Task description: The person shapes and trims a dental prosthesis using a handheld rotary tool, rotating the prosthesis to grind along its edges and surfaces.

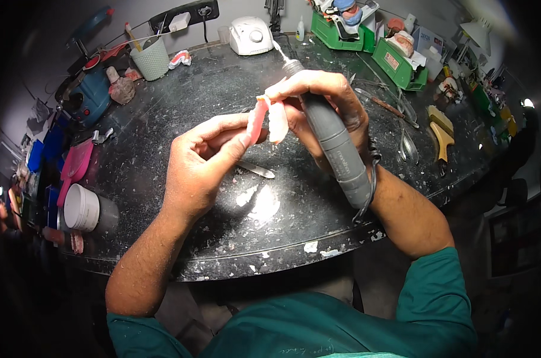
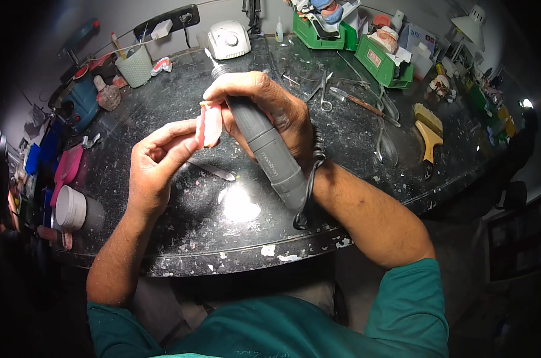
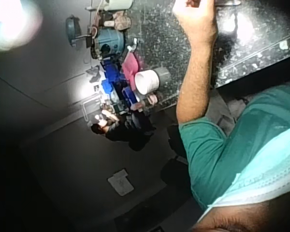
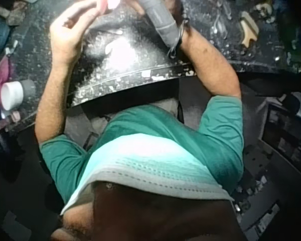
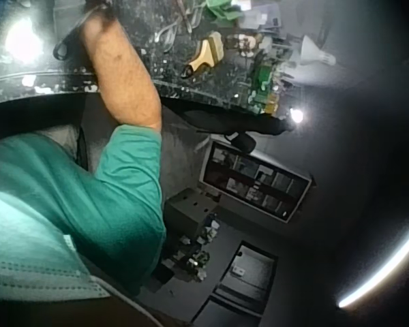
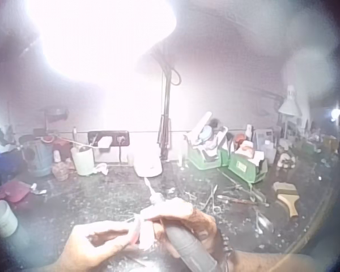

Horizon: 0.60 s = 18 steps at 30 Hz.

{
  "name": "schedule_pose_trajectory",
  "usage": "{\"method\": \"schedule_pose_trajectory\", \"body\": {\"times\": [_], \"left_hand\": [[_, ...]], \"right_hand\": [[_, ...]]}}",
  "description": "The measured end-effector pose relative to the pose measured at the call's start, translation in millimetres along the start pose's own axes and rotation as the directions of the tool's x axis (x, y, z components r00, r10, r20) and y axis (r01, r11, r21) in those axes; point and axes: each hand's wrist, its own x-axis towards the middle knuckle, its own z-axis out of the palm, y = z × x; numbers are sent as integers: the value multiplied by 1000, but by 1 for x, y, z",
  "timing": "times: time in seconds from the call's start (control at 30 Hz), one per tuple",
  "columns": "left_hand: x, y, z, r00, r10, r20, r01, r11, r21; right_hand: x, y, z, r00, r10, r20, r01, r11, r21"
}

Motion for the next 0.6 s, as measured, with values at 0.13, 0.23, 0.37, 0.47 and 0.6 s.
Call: {"method": "schedule_pose_trajectory", "body": {"times": [0.13,0.23,0.37,0.47,0.6], "left_hand": [[4,-7,-12,998,-53,21,56,985,-162],[6,-8,-11,991,-100,89,122,943,-309],[6,-6,-16,979,-171,113,201,904,-376],[6,-7,-17,985,-154,74,171,900,-401],[8,-12,-16,996,-29,-78,-8,899,-439]], "right_hand": [[4,-5,-5,993,5,118,-3,1000,-17],[2,-8,-3,973,92,212,-105,993,51],[1,-8,5,983,157,97,-175,961,215],[1,-13,6,963,270,-16,-259,937,233],[2,-9,4,905,426,16,-405,848,342]]}}
